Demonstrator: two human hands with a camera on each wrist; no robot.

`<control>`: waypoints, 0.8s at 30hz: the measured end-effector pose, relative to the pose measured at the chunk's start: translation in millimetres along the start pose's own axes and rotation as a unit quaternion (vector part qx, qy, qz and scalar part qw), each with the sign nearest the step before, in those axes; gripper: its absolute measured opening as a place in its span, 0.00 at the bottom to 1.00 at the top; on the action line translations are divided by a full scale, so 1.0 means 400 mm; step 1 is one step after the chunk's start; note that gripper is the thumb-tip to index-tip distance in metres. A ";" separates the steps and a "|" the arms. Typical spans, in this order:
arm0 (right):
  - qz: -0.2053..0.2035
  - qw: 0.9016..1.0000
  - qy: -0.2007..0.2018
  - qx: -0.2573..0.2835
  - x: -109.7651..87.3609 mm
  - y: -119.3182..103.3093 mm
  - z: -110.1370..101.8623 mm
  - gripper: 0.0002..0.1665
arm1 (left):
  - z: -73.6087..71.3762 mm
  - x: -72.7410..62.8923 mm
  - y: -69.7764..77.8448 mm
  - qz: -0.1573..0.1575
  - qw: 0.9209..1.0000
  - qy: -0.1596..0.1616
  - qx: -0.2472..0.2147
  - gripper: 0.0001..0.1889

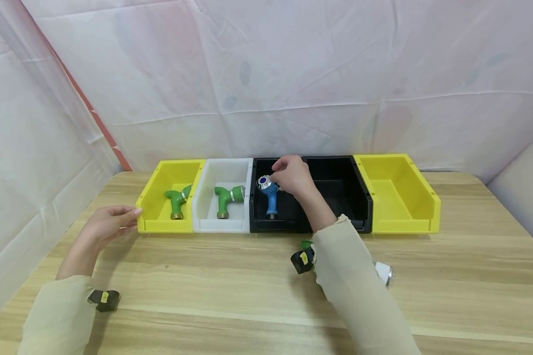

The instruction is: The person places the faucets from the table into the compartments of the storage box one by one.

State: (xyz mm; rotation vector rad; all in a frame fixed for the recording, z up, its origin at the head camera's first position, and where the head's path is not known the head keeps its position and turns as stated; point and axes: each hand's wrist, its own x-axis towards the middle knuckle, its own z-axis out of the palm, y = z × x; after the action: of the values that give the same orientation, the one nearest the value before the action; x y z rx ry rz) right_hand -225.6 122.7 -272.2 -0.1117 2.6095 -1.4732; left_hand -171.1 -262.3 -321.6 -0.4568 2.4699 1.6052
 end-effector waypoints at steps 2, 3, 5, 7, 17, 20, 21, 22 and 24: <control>-0.001 1.000 -0.004 0.000 0.006 0.000 0.006 0.16 | 0.000 0.000 0.001 0.000 1.000 -0.001 -0.001 0.22; -0.001 1.000 -0.006 0.001 0.009 0.000 0.008 0.16 | 0.001 0.000 0.001 -0.001 1.000 0.000 -0.001 0.22; -0.006 1.000 -0.009 -0.003 0.012 -0.002 0.013 0.15 | 0.001 0.000 0.002 -0.002 1.000 0.000 -0.002 0.22; -0.011 1.000 -0.013 -0.007 0.014 -0.005 0.017 0.14 | 0.001 0.000 0.002 -0.002 1.000 0.001 -0.002 0.22; -0.005 0.998 -0.022 -0.051 0.014 -0.014 0.022 0.13 | 0.002 0.000 0.003 -0.006 1.000 0.001 0.003 0.23; 0.012 0.998 -0.009 -0.059 0.012 -0.016 0.018 0.13 | 0.003 -0.001 0.004 -0.008 1.000 0.002 0.007 0.24; 0.017 0.998 -0.003 -0.062 0.011 -0.016 0.016 0.13 | 0.003 0.000 0.004 -0.009 1.000 0.003 0.008 0.24; 0.022 0.998 0.002 -0.065 0.010 -0.017 0.013 0.13 | 0.003 -0.001 0.004 -0.009 1.000 0.003 0.009 0.24; 0.030 0.997 0.009 -0.073 0.007 -0.018 0.006 0.12 | 0.002 -0.001 0.003 -0.009 1.000 0.003 0.010 0.24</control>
State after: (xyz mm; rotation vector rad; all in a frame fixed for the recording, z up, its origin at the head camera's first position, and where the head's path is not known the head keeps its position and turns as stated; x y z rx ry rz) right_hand -228.0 116.5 -267.4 -0.0349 2.7077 -1.2703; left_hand -171.2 -261.0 -320.9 -0.4813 2.4769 1.5731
